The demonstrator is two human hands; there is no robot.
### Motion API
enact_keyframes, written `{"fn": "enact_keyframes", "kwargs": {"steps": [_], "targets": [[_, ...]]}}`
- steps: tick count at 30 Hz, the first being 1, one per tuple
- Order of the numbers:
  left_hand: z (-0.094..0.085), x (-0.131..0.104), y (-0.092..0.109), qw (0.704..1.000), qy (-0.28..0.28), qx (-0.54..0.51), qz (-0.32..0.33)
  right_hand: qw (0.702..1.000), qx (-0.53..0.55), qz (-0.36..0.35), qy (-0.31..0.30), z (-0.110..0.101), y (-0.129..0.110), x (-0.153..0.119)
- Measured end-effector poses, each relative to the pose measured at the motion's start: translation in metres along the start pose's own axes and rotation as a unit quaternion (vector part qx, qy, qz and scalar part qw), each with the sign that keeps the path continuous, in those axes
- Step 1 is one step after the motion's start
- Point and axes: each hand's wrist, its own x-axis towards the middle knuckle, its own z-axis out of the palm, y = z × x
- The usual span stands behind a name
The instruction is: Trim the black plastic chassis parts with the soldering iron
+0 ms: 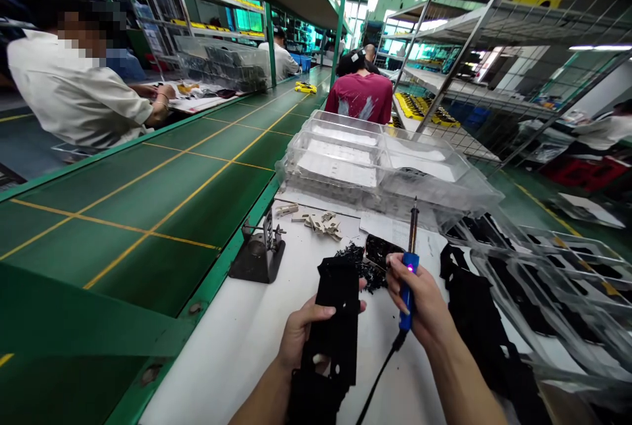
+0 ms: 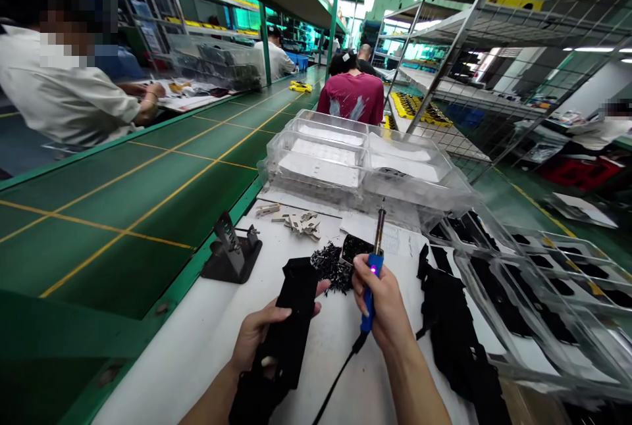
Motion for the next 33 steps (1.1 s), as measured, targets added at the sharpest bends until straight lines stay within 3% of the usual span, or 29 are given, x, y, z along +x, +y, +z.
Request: {"fn": "enact_keyframes", "kwargs": {"steps": [4, 10, 22, 24, 29, 33], "targets": [[0.008, -0.002, 0.003, 0.996, -0.059, -0.033, -0.058, 1.000, 0.001, -0.004, -0.024, 0.018, 0.000, -0.031], [0.011, -0.008, 0.002, 0.999, -0.012, 0.027, -0.021, 0.996, -0.049, -0.040, -0.057, 0.019, 0.001, -0.041], [0.011, -0.013, 0.004, 0.994, -0.020, 0.092, -0.059, 0.991, -0.037, -0.096, -0.083, 0.019, 0.008, -0.055], [0.013, -0.016, 0.005, 0.994, -0.023, 0.098, -0.049, 0.995, -0.037, -0.071, -0.061, 0.015, 0.007, -0.058], [0.014, -0.024, 0.008, 0.993, -0.009, 0.116, -0.034, 0.991, -0.081, 0.096, 0.052, -0.004, 0.007, -0.076], [0.012, -0.028, 0.009, 0.985, -0.008, 0.164, -0.048, 0.993, 0.008, 0.116, 0.017, 0.001, 0.001, -0.090]]}}
